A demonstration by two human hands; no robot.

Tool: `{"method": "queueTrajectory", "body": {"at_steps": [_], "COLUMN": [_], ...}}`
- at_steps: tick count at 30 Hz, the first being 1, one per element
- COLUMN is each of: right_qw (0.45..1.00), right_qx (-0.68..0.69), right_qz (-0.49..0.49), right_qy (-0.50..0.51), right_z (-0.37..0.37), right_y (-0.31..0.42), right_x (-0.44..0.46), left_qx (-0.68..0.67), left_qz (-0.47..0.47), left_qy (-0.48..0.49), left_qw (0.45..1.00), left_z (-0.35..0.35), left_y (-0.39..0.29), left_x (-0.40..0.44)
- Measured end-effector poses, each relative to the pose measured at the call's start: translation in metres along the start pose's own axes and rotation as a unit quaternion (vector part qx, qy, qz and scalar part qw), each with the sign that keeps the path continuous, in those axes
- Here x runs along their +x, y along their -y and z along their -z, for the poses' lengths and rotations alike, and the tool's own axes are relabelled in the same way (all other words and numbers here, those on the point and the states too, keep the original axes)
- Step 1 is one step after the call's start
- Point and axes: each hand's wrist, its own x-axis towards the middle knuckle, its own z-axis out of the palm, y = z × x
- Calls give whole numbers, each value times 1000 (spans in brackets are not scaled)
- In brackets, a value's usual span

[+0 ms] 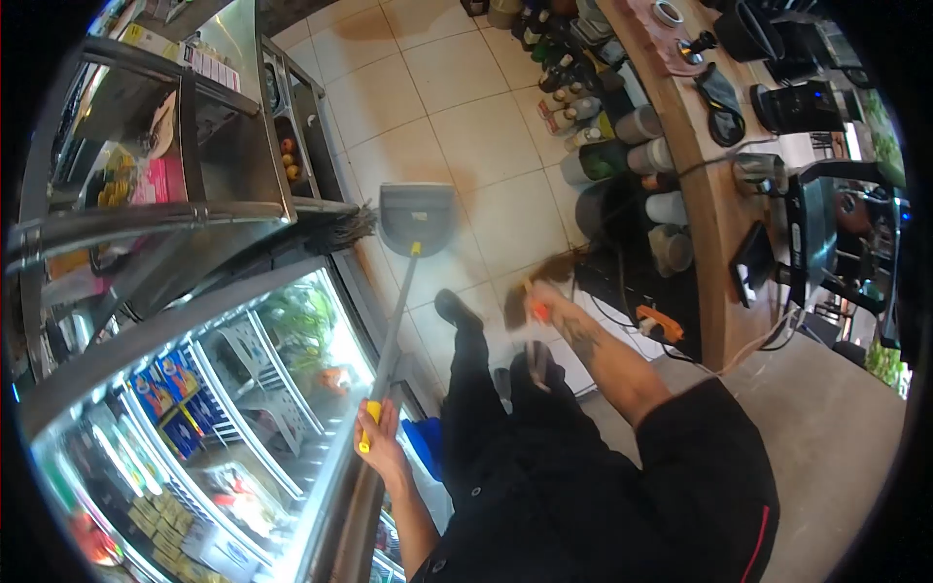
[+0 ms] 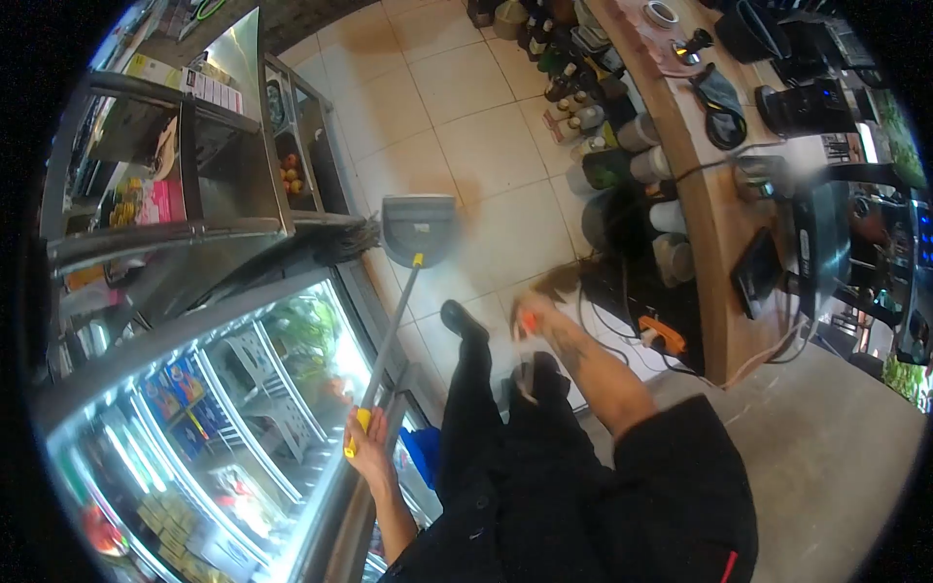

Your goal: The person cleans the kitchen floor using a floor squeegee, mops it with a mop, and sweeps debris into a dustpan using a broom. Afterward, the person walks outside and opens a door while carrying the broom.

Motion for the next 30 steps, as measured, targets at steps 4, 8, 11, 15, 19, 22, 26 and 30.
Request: {"method": "queueTrajectory", "body": {"at_steps": [4,8,11,15,19,22,26,30], "right_qw": [994,978,936,883,943,942,951,971], "right_qx": [-21,-153,-308,-433,-257,-92,-183,-236], "right_qz": [76,68,120,65,-27,-110,-147,6], "right_qy": [-69,-120,-117,-170,-210,-305,-202,-46], "right_z": [-103,-216,-222,-213,-187,-177,-93,-172], "right_y": [91,158,179,196,196,223,242,332], "right_x": [140,163,159,82,-78,-92,86,235], "left_qx": [32,69,103,102,43,-8,-47,-48], "left_qz": [18,16,-5,-13,-2,13,8,25], "left_qy": [-13,-32,-19,-12,-16,-20,-39,-67], "left_qw": [999,997,995,995,999,1000,998,996], "left_z": [10,10,6,-18,-56,-100,-153,-187], "left_y": [-19,-34,-42,-52,-56,-69,-94,-131], "left_x": [2,9,22,48,69,78,90,93]}}
